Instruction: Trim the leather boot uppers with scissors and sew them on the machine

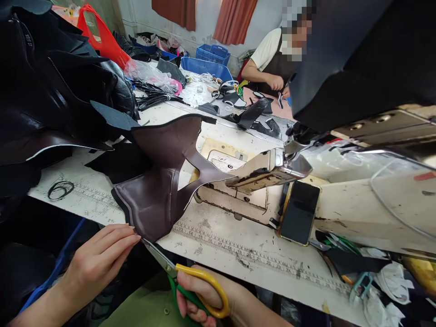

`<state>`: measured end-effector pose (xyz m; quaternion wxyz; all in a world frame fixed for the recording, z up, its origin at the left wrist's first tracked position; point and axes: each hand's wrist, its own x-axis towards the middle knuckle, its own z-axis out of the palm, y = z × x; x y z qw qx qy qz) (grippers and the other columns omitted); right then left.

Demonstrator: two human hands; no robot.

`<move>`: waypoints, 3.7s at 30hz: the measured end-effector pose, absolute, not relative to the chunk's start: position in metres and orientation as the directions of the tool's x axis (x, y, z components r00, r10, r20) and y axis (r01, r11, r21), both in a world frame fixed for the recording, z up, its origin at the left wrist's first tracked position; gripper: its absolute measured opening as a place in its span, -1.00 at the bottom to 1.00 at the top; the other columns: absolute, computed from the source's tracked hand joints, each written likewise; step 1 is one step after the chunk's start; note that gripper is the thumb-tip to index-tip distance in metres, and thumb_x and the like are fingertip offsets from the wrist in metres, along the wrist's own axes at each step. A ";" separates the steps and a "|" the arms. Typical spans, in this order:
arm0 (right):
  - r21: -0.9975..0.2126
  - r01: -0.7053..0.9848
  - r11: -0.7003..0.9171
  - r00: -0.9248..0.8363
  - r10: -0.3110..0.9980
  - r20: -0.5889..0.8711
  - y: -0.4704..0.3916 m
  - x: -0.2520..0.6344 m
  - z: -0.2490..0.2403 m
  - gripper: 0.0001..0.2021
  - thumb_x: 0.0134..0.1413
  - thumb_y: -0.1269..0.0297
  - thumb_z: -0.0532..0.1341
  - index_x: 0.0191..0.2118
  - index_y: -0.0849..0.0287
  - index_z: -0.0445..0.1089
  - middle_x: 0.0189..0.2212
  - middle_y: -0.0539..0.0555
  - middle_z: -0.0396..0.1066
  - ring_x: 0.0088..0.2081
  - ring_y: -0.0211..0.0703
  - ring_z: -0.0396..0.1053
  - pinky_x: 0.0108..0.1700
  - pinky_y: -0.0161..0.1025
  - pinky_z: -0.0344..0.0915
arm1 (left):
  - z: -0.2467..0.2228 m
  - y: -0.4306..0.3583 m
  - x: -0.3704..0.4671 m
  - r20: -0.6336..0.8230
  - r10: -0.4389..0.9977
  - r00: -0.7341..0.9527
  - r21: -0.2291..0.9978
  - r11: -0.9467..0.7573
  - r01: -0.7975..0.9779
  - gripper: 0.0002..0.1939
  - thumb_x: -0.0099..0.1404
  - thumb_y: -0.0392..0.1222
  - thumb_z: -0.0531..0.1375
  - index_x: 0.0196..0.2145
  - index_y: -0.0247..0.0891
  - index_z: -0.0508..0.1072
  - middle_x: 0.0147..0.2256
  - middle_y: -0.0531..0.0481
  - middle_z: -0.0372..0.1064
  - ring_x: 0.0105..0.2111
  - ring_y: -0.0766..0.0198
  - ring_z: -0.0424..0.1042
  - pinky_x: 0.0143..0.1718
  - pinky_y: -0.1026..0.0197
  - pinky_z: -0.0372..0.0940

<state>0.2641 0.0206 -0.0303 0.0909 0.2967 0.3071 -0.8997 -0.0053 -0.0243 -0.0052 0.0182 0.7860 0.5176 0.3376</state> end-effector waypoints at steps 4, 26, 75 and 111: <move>-0.499 0.349 -0.793 -0.810 0.013 -0.587 0.019 0.260 -0.032 -0.32 0.03 -0.39 0.08 -0.51 0.28 0.34 -0.79 -0.13 0.07 -0.82 -0.41 -0.04 -0.87 -0.45 0.00 | -0.008 -0.024 -0.010 0.530 0.812 0.244 0.368 -0.479 0.797 -0.72 0.21 -0.62 0.18 -0.15 -0.42 0.45 -0.20 -0.15 0.44 -0.13 0.20 0.39 -0.06 0.13 0.37; -0.706 0.571 -0.419 -0.655 0.286 -0.699 0.011 0.249 -0.018 -0.34 -0.01 -0.42 0.07 -0.57 0.20 0.24 -0.77 -0.12 0.04 -0.74 -0.41 -0.02 -0.75 -0.42 -0.16 | 0.010 -0.015 0.002 0.464 0.828 0.314 0.247 -0.461 0.852 -0.80 0.26 -0.49 0.17 -0.16 -0.43 0.47 -0.24 -0.17 0.42 -0.24 0.16 0.38 -0.22 0.10 0.39; -0.449 -0.036 -0.893 -0.876 0.245 -0.417 -0.031 0.177 -0.077 -0.17 0.02 -0.51 -0.18 -0.62 0.24 0.30 -0.78 -0.05 0.07 -0.69 -0.35 0.07 -0.59 -0.39 0.02 | 0.020 -0.022 -0.020 0.254 0.952 0.170 0.618 -0.295 0.729 -0.84 0.35 -0.40 0.03 -0.18 -0.21 0.31 -0.26 -0.09 0.34 -0.22 0.25 0.44 -0.24 0.26 0.41; -0.171 0.208 -0.963 -0.826 -0.079 -0.557 0.017 0.199 -0.037 -0.40 0.20 -0.20 0.04 -0.51 0.30 0.36 -0.72 -0.10 0.12 -0.79 -0.42 -0.03 -0.83 -0.44 -0.17 | 0.032 -0.039 -0.044 -0.189 0.940 0.282 0.649 -0.096 0.755 -0.73 0.36 -0.14 0.07 -0.46 -0.19 0.44 0.41 -0.01 -0.36 0.38 -0.13 -0.32 0.15 -0.24 0.16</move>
